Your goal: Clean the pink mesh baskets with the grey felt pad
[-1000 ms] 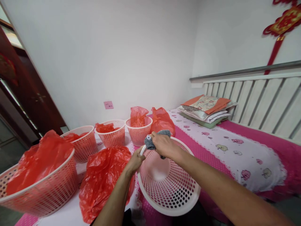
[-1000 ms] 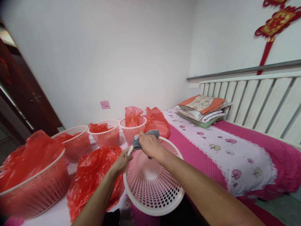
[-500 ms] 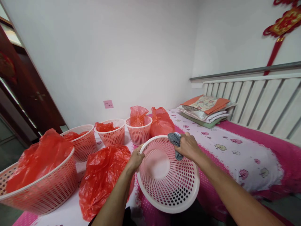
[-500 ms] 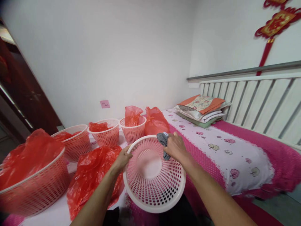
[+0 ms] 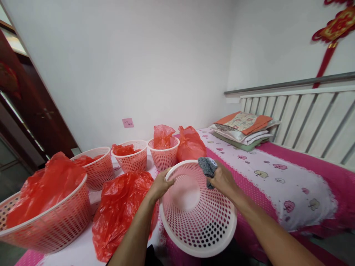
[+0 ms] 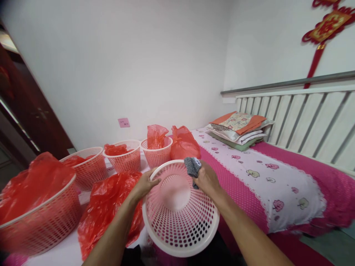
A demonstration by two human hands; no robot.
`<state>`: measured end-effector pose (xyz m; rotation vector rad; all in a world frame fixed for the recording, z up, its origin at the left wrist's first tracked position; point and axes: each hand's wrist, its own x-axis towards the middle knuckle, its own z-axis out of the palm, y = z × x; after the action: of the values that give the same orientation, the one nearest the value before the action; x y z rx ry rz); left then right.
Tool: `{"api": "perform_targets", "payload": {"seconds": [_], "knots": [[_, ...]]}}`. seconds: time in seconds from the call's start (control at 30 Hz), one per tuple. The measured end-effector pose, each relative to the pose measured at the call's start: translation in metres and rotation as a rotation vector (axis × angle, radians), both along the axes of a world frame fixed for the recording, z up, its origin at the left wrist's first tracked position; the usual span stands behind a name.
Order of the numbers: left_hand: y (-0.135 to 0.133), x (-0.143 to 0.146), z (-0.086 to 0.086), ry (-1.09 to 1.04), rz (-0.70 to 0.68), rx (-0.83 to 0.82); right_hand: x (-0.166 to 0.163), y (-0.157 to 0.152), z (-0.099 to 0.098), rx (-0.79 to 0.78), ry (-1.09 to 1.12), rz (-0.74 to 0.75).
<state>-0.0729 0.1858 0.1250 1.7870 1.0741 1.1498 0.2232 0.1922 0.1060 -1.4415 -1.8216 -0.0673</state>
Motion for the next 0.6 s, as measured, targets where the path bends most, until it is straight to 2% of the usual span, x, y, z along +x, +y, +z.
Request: {"api": "perform_targets", "payload": {"seconds": [0.1,0.23,0.4,0.6], "knots": [[0.004,0.004,0.005,0.083,-0.005,0.03,-0.02,0.003,0.028,0.086,-0.206,0.149],[0.014,0.009,-0.005,0.199,0.076,0.071,-0.06,0.006,0.054,0.088,-0.449,0.316],[0.023,0.003,-0.025,0.27,0.213,0.037,-0.098,0.008,0.057,0.069,-0.599,0.311],[0.025,-0.002,-0.03,0.237,0.253,-0.01,-0.102,0.019,0.058,0.063,-0.58,0.351]]}}
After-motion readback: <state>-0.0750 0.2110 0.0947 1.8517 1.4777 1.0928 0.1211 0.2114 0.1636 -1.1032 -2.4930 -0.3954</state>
